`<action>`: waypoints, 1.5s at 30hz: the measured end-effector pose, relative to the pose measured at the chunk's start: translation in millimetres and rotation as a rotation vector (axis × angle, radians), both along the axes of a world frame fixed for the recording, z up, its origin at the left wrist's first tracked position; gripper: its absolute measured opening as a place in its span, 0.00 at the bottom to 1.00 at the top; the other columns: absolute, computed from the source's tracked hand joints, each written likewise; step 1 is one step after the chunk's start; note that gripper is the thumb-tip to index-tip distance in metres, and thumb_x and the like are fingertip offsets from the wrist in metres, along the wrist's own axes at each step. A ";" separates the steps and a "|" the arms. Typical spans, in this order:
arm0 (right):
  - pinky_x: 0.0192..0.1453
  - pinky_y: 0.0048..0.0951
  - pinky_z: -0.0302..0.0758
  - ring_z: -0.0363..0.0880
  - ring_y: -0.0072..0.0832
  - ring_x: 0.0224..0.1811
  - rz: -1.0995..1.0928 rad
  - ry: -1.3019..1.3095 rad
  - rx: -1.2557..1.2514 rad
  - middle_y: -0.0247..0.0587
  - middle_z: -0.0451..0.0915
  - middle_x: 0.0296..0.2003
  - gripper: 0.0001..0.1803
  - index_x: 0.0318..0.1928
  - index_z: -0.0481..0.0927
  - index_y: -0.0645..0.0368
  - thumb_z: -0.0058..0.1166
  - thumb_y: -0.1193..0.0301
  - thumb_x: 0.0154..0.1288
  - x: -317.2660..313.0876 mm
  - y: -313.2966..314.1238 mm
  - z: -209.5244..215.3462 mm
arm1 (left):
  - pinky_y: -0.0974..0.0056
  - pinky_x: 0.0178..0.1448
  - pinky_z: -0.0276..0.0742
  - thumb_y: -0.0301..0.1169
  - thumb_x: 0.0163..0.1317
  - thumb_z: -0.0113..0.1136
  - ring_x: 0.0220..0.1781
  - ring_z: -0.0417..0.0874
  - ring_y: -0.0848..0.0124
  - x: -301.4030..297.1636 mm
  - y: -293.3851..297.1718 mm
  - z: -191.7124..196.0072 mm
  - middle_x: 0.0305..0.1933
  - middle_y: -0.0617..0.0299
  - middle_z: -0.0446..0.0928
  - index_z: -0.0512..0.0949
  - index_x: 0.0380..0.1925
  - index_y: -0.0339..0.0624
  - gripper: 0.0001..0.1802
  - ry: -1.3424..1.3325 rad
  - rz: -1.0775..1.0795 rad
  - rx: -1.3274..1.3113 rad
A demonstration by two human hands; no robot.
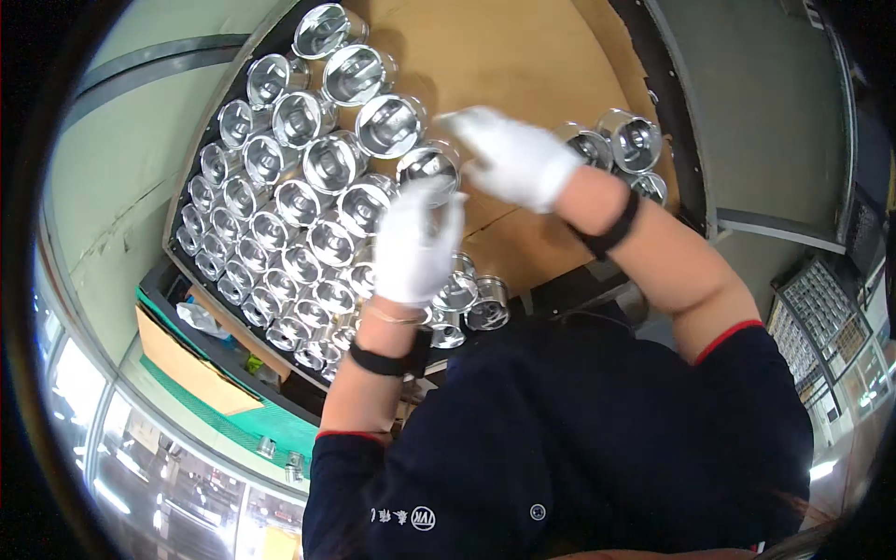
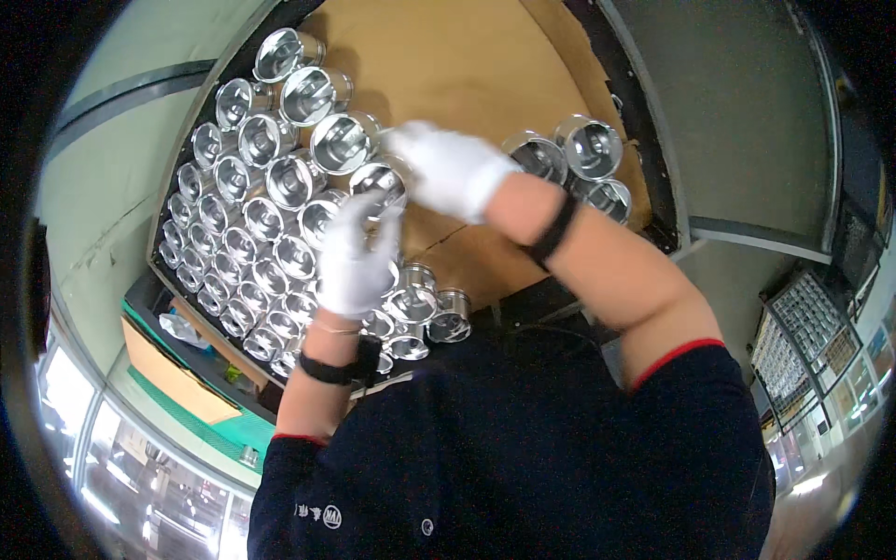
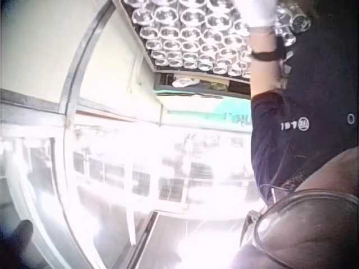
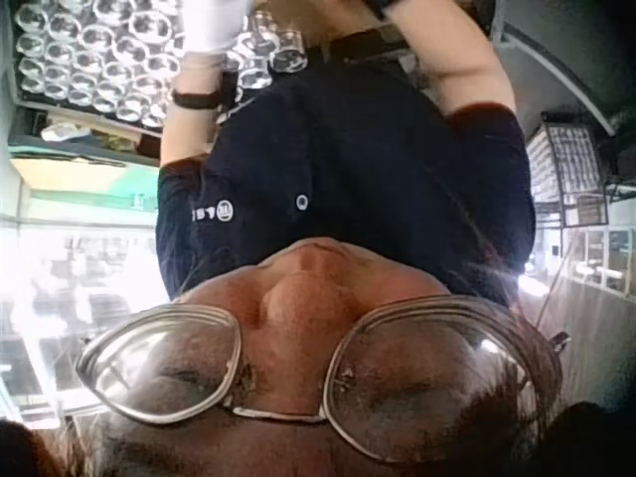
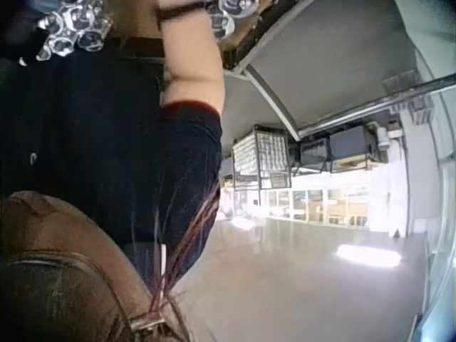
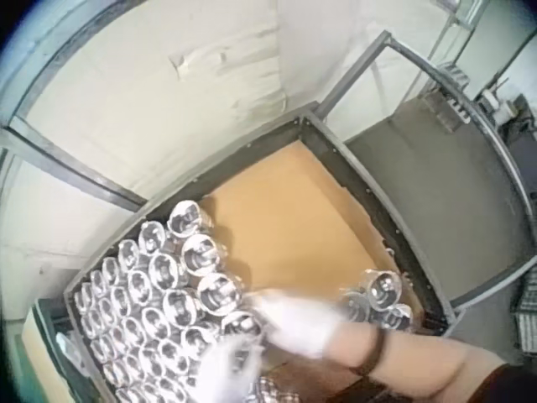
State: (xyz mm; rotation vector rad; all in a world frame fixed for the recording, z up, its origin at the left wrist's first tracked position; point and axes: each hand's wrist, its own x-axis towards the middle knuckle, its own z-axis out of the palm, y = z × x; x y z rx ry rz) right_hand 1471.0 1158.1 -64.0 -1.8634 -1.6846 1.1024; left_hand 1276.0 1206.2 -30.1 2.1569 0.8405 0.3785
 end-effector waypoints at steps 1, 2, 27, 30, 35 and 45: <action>0.60 0.45 0.76 0.77 0.52 0.57 -0.054 -0.044 0.025 0.57 0.76 0.55 0.27 0.63 0.71 0.59 0.56 0.70 0.63 25.9 -24.3 9.6 | 0.53 0.52 0.80 0.29 0.62 0.65 0.46 0.84 0.47 10.6 -20.5 -6.3 0.44 0.45 0.82 0.78 0.48 0.34 0.16 0.001 -0.104 -0.022; 0.60 0.43 0.76 0.78 0.51 0.56 -0.090 -0.206 0.185 0.56 0.78 0.53 0.23 0.59 0.75 0.59 0.57 0.68 0.64 53.3 -57.9 -3.7 | 0.51 0.55 0.79 0.30 0.62 0.64 0.48 0.83 0.47 28.8 -40.7 -7.5 0.45 0.45 0.82 0.78 0.49 0.34 0.16 0.153 -0.172 -0.130; 0.58 0.44 0.78 0.79 0.53 0.57 -0.672 -0.400 -0.569 0.59 0.78 0.56 0.33 0.60 0.73 0.62 0.66 0.58 0.59 115.9 -253.8 -45.3 | 0.46 0.67 0.59 0.36 0.63 0.55 0.60 0.73 0.51 133.2 -137.9 -69.2 0.51 0.50 0.79 0.73 0.56 0.47 0.21 0.975 -0.553 0.347; 0.56 0.39 0.81 0.81 0.48 0.57 -0.776 -0.169 -0.757 0.59 0.80 0.55 0.35 0.61 0.74 0.64 0.67 0.55 0.59 116.7 -241.3 -54.9 | 0.49 0.60 0.65 0.35 0.61 0.57 0.50 0.78 0.57 117.4 -135.7 -74.0 0.44 0.55 0.81 0.75 0.49 0.49 0.16 0.938 -0.478 0.347; 0.50 0.37 0.83 0.85 0.43 0.53 -1.193 0.438 -0.820 0.56 0.83 0.52 0.31 0.65 0.74 0.56 0.62 0.61 0.64 99.3 -249.6 -75.2 | 0.53 0.47 0.75 0.33 0.60 0.57 0.45 0.82 0.57 63.0 -130.9 -76.3 0.42 0.54 0.81 0.75 0.46 0.44 0.15 0.920 -0.293 0.256; 0.59 0.48 0.77 0.81 0.51 0.55 -0.038 -0.236 -0.776 0.58 0.82 0.52 0.28 0.72 0.66 0.53 0.43 0.69 0.72 9.4 -234.1 -42.4 | 0.57 0.41 0.71 0.34 0.60 0.58 0.42 0.78 0.65 8.1 -130.1 -88.3 0.42 0.60 0.77 0.72 0.53 0.42 0.20 1.017 -0.295 0.410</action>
